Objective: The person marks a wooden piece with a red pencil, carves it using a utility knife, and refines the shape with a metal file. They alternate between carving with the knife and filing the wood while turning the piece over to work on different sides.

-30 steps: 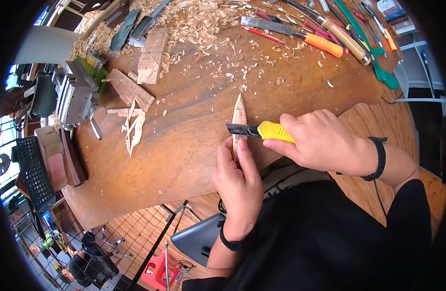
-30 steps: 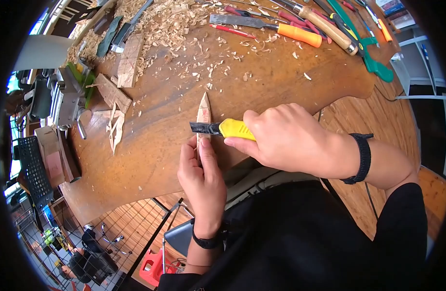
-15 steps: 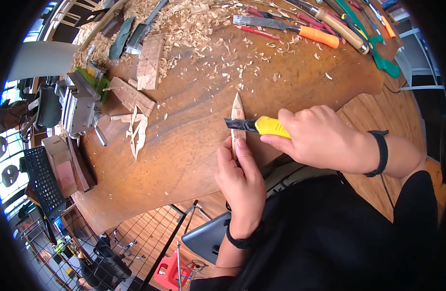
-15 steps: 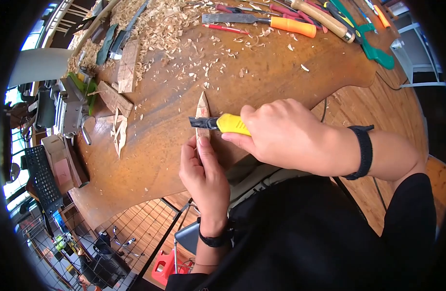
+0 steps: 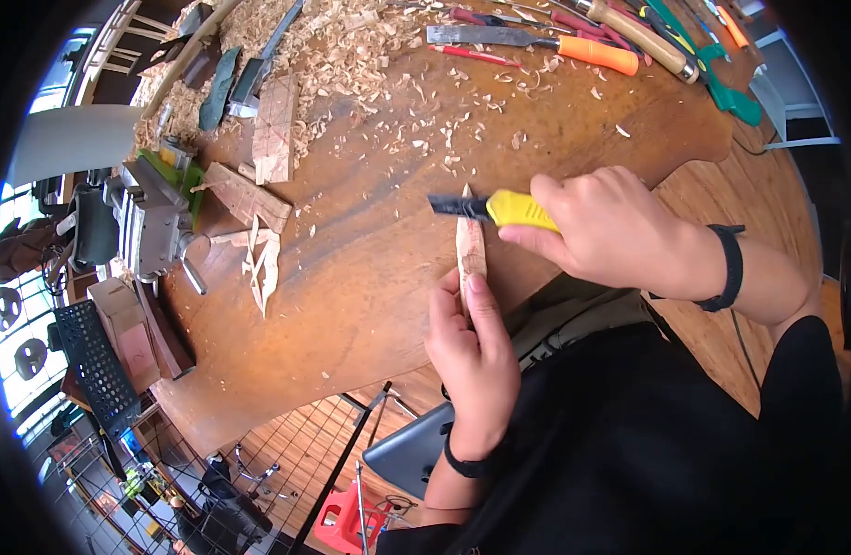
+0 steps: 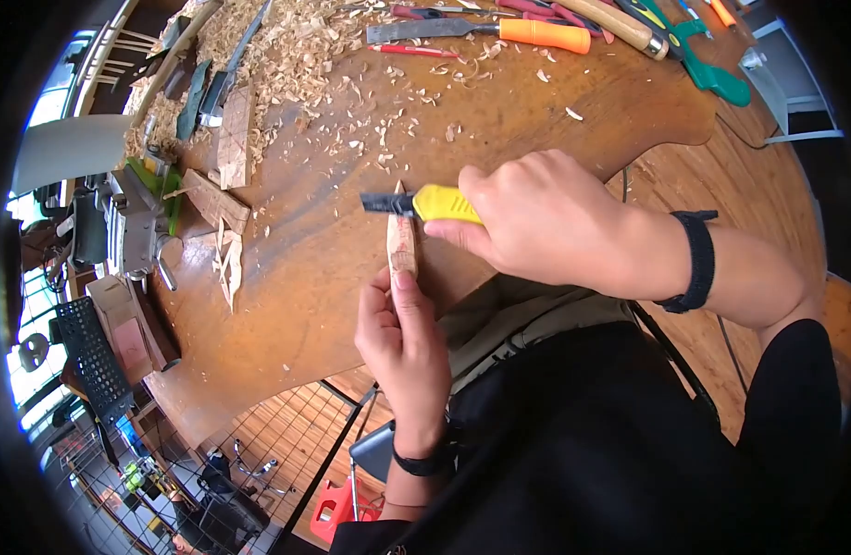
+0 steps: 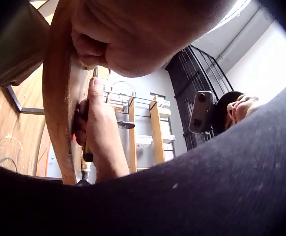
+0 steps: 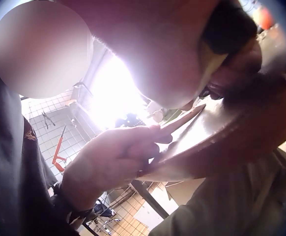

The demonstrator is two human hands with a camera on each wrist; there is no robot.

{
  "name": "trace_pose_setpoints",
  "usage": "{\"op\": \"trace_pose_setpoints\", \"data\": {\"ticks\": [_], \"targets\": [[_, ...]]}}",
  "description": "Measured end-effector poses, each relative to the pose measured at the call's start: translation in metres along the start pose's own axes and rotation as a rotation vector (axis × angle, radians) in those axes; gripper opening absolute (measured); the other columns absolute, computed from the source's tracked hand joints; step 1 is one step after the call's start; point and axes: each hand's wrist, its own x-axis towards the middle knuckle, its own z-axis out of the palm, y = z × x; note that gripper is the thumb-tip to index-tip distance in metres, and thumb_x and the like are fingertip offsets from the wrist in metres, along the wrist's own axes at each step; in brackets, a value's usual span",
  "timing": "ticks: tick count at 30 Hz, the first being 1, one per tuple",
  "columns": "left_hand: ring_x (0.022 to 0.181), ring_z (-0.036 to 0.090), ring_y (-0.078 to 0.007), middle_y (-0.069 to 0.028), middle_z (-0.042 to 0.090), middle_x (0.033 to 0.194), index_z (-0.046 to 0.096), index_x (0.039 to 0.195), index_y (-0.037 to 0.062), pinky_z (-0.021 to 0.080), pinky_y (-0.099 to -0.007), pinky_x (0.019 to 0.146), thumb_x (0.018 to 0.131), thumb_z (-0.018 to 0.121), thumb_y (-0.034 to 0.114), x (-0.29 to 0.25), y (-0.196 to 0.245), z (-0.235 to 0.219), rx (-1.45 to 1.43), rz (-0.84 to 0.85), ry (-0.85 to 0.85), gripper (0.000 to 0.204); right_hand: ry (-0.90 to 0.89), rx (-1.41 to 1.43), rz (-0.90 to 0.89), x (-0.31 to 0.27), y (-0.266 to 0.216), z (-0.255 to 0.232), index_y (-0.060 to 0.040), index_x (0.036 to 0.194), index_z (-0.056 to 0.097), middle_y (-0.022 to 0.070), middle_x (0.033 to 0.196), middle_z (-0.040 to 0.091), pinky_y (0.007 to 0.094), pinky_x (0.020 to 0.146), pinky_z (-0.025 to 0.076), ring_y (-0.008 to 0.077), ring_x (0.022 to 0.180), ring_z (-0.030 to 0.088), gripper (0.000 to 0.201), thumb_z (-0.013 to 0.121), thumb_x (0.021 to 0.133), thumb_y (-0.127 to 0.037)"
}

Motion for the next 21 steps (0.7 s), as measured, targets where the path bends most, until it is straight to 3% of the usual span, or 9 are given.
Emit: {"op": "trace_pose_setpoints", "data": {"ticks": [2,5,12,21], "targets": [[0.057,0.041,-0.0011,0.0065,0.051,0.068,0.061,0.111,-0.0014,0.032,-0.0207,0.049,0.109,0.054,0.019,0.001,0.012,-0.004,-0.147,-0.168,-0.043,0.022,-0.129,0.092,-0.044,-0.007,0.0,-0.004,-0.0003,0.078,0.061,0.0201,0.055,0.061,0.0479,0.052,0.054,0.0397,0.054,0.066,0.053,0.059,0.1,-0.049],[0.05,0.039,-0.0002,0.0054,0.049,0.068,0.061,0.109,0.0018,0.029,-0.0175,0.043,0.109,0.053,0.026,0.002,0.011,-0.003,-0.166,-0.155,-0.042,0.025,-0.18,0.133,-0.053,-0.016,-0.001,-0.007,0.0,0.078,0.061,0.0202,0.054,0.06,0.0487,0.052,0.053,0.0409,0.054,0.065,0.054,0.059,0.099,-0.05],[0.049,0.039,-0.0011,0.0042,0.05,0.068,0.06,0.106,0.0025,0.029,-0.0183,0.042,0.109,0.053,0.029,0.006,0.016,-0.01,-0.2,-0.208,-0.113,0.028,-0.181,0.09,-0.005,-0.014,-0.005,-0.008,0.0001,0.079,0.062,0.0203,0.057,0.062,0.0478,0.053,0.054,0.04,0.055,0.066,0.051,0.06,0.1,-0.047],[0.055,0.042,0.0002,0.0058,0.052,0.069,0.062,0.107,0.0007,0.031,-0.0182,0.047,0.109,0.054,0.024,0.008,0.018,-0.011,-0.195,-0.2,-0.088,0.024,-0.072,0.086,-0.039,-0.009,-0.011,0.001,-0.0001,0.079,0.062,0.0181,0.057,0.063,0.0445,0.052,0.055,0.0369,0.055,0.068,0.05,0.06,0.1,-0.046]]}}
